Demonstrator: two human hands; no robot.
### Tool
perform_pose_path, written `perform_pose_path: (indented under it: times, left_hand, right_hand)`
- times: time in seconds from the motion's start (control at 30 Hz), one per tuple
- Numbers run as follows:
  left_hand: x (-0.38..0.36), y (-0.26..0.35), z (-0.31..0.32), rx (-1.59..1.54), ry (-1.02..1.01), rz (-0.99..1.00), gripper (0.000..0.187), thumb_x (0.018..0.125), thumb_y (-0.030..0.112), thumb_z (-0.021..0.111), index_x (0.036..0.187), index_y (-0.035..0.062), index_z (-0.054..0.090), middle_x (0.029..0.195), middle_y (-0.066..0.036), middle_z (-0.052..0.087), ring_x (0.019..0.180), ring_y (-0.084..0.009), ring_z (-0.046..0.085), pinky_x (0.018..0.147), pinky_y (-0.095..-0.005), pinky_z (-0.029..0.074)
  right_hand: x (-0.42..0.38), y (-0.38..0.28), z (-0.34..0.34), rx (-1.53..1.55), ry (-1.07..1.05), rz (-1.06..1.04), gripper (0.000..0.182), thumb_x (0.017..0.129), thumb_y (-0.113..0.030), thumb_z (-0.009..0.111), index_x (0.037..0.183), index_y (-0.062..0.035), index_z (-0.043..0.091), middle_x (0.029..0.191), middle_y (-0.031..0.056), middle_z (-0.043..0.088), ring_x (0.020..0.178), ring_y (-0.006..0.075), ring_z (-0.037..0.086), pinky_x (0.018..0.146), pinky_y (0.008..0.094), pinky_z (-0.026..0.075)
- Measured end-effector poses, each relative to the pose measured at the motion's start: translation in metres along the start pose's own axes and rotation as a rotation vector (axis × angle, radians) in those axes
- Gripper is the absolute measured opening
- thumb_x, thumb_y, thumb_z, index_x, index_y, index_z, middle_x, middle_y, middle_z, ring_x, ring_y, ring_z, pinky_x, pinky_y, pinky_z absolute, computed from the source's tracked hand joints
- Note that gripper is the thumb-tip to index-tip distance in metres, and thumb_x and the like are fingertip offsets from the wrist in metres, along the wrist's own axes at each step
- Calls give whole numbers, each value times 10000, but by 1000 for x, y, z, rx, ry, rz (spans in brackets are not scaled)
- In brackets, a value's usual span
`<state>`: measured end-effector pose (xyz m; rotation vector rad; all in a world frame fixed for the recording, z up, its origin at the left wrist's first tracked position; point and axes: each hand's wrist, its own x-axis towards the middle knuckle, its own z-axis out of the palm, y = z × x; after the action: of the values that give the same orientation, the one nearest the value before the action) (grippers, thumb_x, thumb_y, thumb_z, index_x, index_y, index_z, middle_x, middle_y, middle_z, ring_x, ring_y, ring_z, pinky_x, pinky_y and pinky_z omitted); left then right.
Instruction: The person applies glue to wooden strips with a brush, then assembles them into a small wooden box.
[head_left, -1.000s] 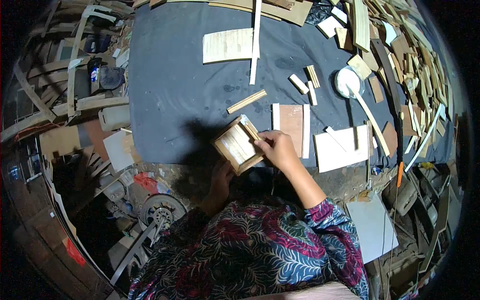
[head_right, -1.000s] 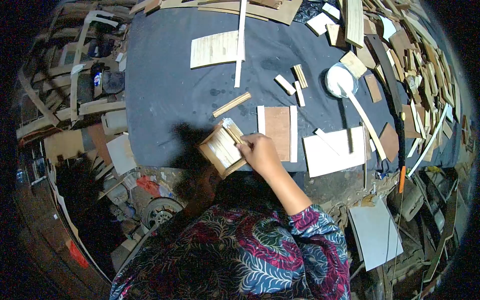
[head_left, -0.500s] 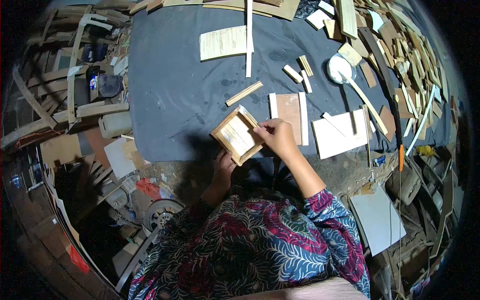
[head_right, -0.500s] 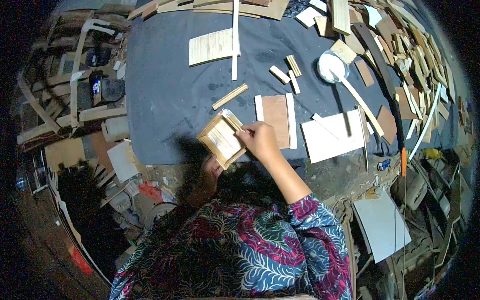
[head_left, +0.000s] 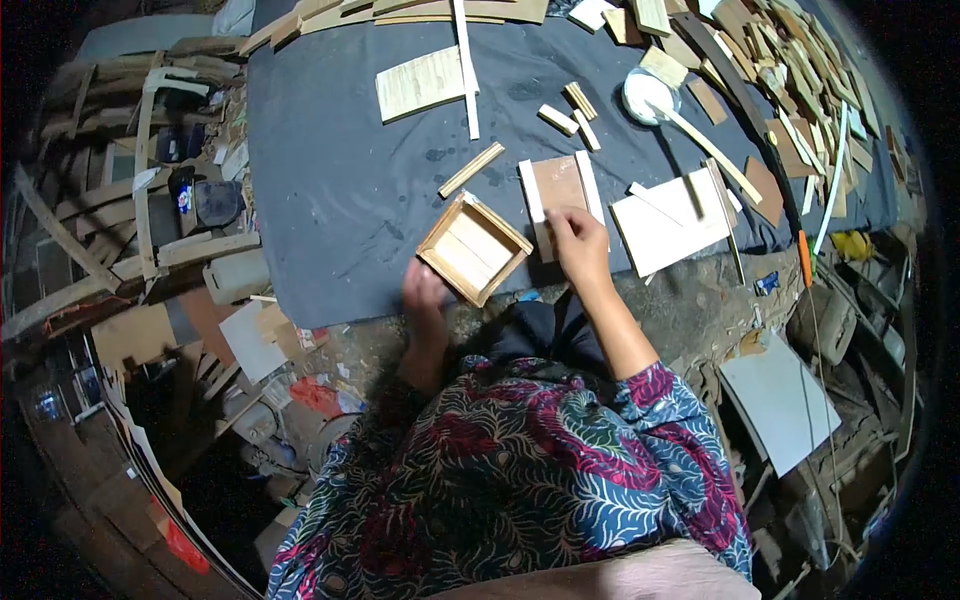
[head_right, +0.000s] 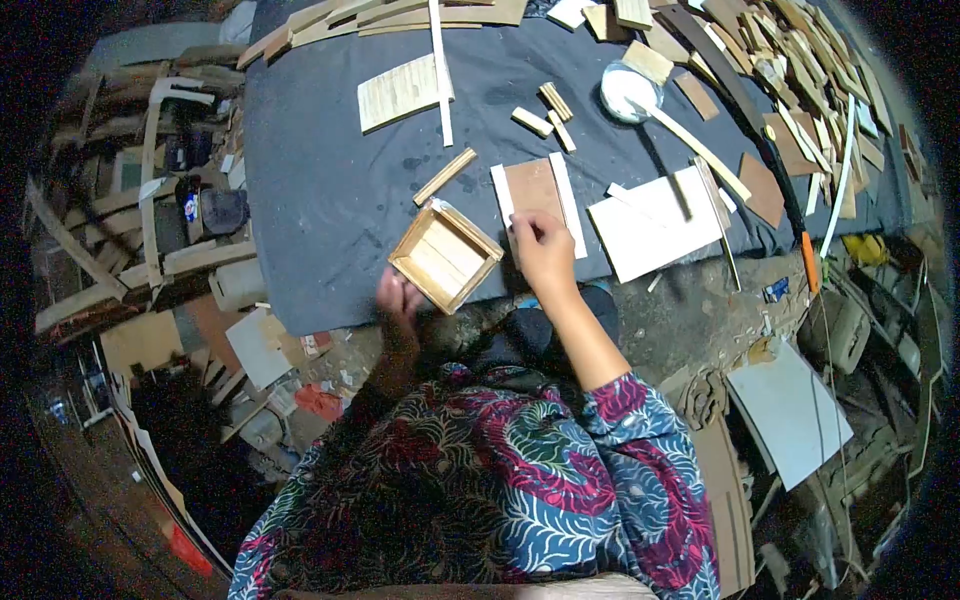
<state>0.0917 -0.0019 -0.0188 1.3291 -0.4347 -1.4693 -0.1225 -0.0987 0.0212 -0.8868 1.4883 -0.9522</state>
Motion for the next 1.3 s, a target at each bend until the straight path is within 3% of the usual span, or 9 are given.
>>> perform_pose_path:
  times: [0.07,0.23,0.63,0.77,0.87,0.93,1.13,1.2,1.3]
  left_hand:
    - [10,29,12,304,392,177,430,853,311,400,1172,23,378,1035,-76,491,896,-130,467,800,-268,374]
    - [62,74,-9,445,66,-16,534,853,435,340,1131,-13,428,1047,-93,502,902,-146,470,808,-270,383]
    - [55,71,-12,579,-167,-342,692,810,587,230,1008,-18,501,906,-71,566,852,-135,524,822,-263,366]
    - [36,60,-13,472,-38,-365,613,833,511,320,1050,-37,487,904,-86,566,802,-148,541,761,-230,399]
    - [25,55,-8,924,89,322,259,750,155,580,947,-11,557,842,-64,548,704,-132,523,631,-216,417]
    - [6,71,25,1212,103,532,158,720,102,590,838,-4,586,781,-86,553,652,-153,532,590,-243,435]
    - [17,39,63,1422,-147,444,210,692,142,569,813,-29,578,798,-189,563,747,-336,550,689,-364,443]
    - [27,27,69,1470,-133,345,228,693,152,562,821,-36,574,818,-200,561,763,-349,542,708,-376,433]
    - [32,22,73,1516,-106,240,241,692,164,552,825,-37,574,830,-213,562,776,-358,538,714,-389,426]
  right_hand:
    - [-18,16,-11,21,22,19,191,781,-146,531,729,31,582,618,54,572,555,98,507,517,234,402]
    - [-60,55,0,311,-111,432,190,784,-50,455,950,-14,540,784,39,581,660,103,524,557,218,426]
    - [-59,86,43,196,-207,159,473,706,51,421,1173,-16,429,988,67,524,781,88,475,649,191,373]
    - [-64,64,41,291,-80,199,340,717,27,412,1045,21,504,921,114,551,795,137,499,702,228,386]
    - [-57,77,33,218,77,278,197,756,-14,431,909,33,545,848,117,580,788,166,538,719,251,413]
    - [-54,77,25,155,86,269,173,762,-30,457,892,32,551,832,110,583,777,163,539,709,247,412]
    - [-50,93,26,110,3,311,231,767,-69,491,964,36,552,919,125,587,832,166,543,750,249,405]
    - [-51,95,29,101,-40,297,260,762,-68,518,1010,5,546,720,-3,553,546,46,420,471,174,332]
    - [-51,93,32,78,-54,343,316,743,-17,487,1056,14,520,800,27,570,568,54,435,481,172,335]
